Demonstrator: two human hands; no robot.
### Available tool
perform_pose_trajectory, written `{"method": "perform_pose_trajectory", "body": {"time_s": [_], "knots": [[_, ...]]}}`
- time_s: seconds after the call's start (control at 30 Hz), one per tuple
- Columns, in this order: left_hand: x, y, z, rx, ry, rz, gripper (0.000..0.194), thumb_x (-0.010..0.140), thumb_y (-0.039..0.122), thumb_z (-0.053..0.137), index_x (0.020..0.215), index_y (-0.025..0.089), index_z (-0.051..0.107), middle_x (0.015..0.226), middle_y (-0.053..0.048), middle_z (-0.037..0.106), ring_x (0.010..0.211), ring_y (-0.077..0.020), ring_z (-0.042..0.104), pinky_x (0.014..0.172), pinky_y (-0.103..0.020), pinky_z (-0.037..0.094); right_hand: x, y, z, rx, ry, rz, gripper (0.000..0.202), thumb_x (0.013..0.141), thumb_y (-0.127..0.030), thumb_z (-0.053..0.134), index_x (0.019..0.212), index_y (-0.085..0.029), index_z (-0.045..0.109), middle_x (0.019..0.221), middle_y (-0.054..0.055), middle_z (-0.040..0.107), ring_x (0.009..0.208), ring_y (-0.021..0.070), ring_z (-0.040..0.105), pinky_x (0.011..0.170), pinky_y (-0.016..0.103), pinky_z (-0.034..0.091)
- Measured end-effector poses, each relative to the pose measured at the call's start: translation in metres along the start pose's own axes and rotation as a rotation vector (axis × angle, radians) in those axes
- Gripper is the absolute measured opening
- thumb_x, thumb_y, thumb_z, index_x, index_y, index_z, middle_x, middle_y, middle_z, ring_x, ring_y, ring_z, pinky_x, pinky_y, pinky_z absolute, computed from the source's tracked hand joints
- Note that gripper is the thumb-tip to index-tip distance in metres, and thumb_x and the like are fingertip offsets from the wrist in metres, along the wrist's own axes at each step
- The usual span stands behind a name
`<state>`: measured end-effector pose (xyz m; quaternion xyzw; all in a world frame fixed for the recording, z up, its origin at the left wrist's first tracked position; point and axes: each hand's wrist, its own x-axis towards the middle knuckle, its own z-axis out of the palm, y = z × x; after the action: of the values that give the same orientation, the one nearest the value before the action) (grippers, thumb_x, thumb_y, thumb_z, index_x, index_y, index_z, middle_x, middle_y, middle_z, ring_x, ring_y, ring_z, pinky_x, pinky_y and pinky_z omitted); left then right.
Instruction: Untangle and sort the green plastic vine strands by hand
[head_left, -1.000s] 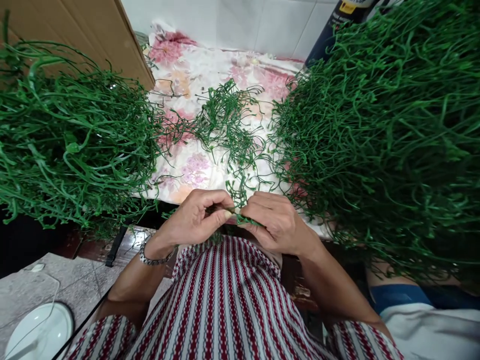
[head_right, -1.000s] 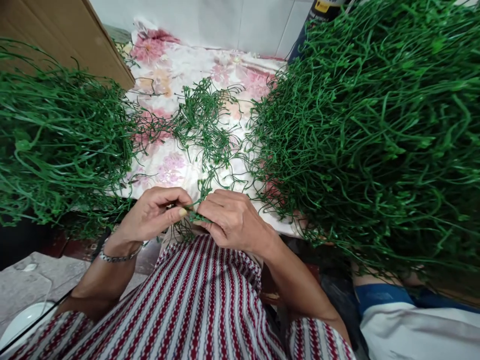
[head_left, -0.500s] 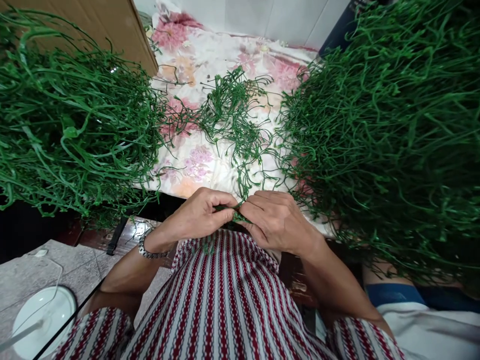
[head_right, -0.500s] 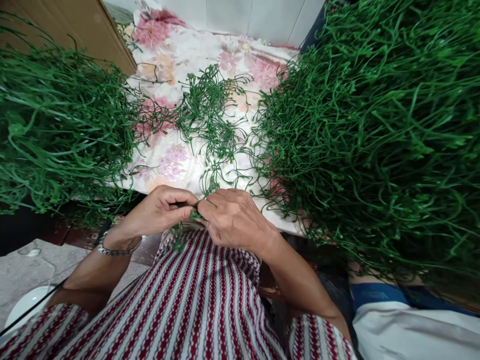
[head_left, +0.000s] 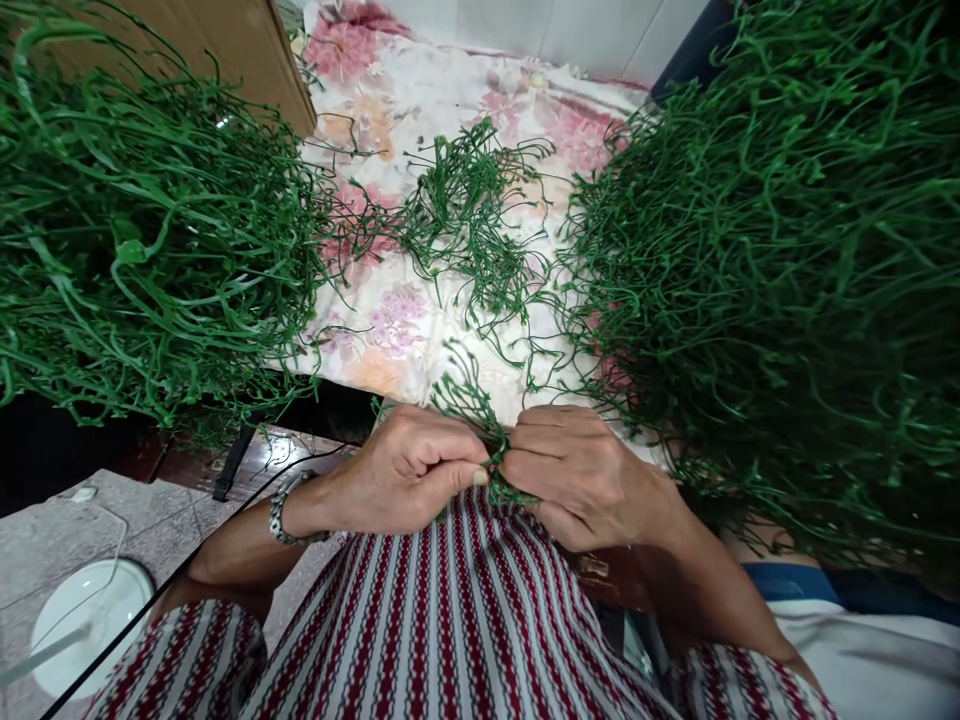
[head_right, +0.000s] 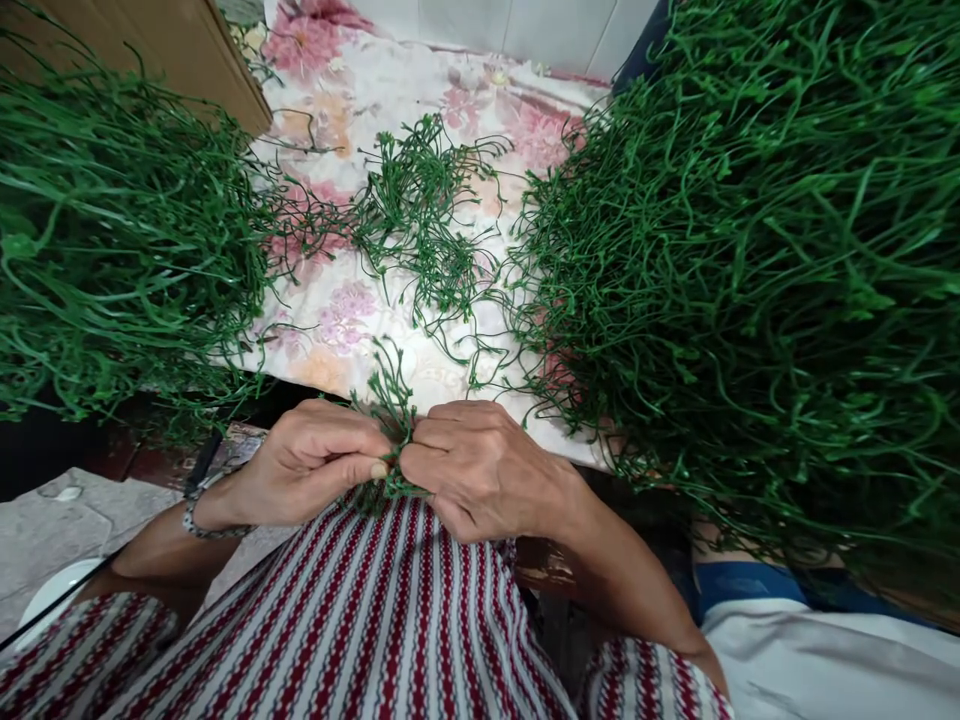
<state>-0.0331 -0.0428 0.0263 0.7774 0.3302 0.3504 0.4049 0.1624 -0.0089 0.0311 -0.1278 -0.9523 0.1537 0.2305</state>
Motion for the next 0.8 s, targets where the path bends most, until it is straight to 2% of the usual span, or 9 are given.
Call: {"method": "perform_pose_trajectory", "body": {"time_s": [0.2, 0.43, 0.57, 0.8], "knots": [[-0.004, 0.000, 0.003, 0.019, 0.024, 0.014, 0.021, 0.083, 0.016, 0.052, 0.064, 0.011, 0.058, 0.053, 0.000, 0.055, 0.048, -0.0064, 0.045, 0.050, -0.020, 0.035, -0.005, -0.001, 0.004, 0.062, 0.052, 0.008, 0.024, 0.075, -0.007, 0.037, 0.055, -0.019, 0.039, 0.053, -0.002, 0.033, 0.052, 0.0116, 0.030, 0.052, 0.026, 0.030], [-0.004, 0.003, 0.004, -0.021, 0.054, 0.001, 0.019, 0.081, 0.014, 0.054, 0.063, 0.011, 0.058, 0.051, 0.001, 0.053, 0.046, -0.0054, 0.042, 0.046, -0.019, 0.033, -0.007, 0.001, 0.005, 0.085, 0.072, -0.012, 0.024, 0.076, -0.008, 0.035, 0.057, -0.019, 0.043, 0.052, -0.002, 0.034, 0.052, 0.0119, 0.031, 0.054, 0.025, 0.033], [-0.005, 0.002, 0.004, -0.026, 0.052, 0.000, 0.018, 0.081, 0.013, 0.055, 0.063, 0.010, 0.059, 0.053, -0.002, 0.057, 0.047, -0.0061, 0.046, 0.047, -0.019, 0.035, -0.008, 0.001, 0.008, 0.112, 0.082, 0.002, 0.024, 0.077, -0.007, 0.035, 0.058, -0.019, 0.045, 0.052, -0.001, 0.037, 0.051, 0.0117, 0.033, 0.053, 0.026, 0.033], [-0.006, 0.001, 0.004, -0.044, 0.064, -0.020, 0.018, 0.081, 0.014, 0.055, 0.064, 0.009, 0.060, 0.051, -0.001, 0.055, 0.046, -0.0059, 0.045, 0.046, -0.019, 0.034, -0.011, 0.005, 0.012, 0.221, 0.077, 0.019, 0.027, 0.085, -0.014, 0.035, 0.062, -0.017, 0.050, 0.052, -0.001, 0.042, 0.051, 0.0118, 0.036, 0.054, 0.026, 0.034]]}}
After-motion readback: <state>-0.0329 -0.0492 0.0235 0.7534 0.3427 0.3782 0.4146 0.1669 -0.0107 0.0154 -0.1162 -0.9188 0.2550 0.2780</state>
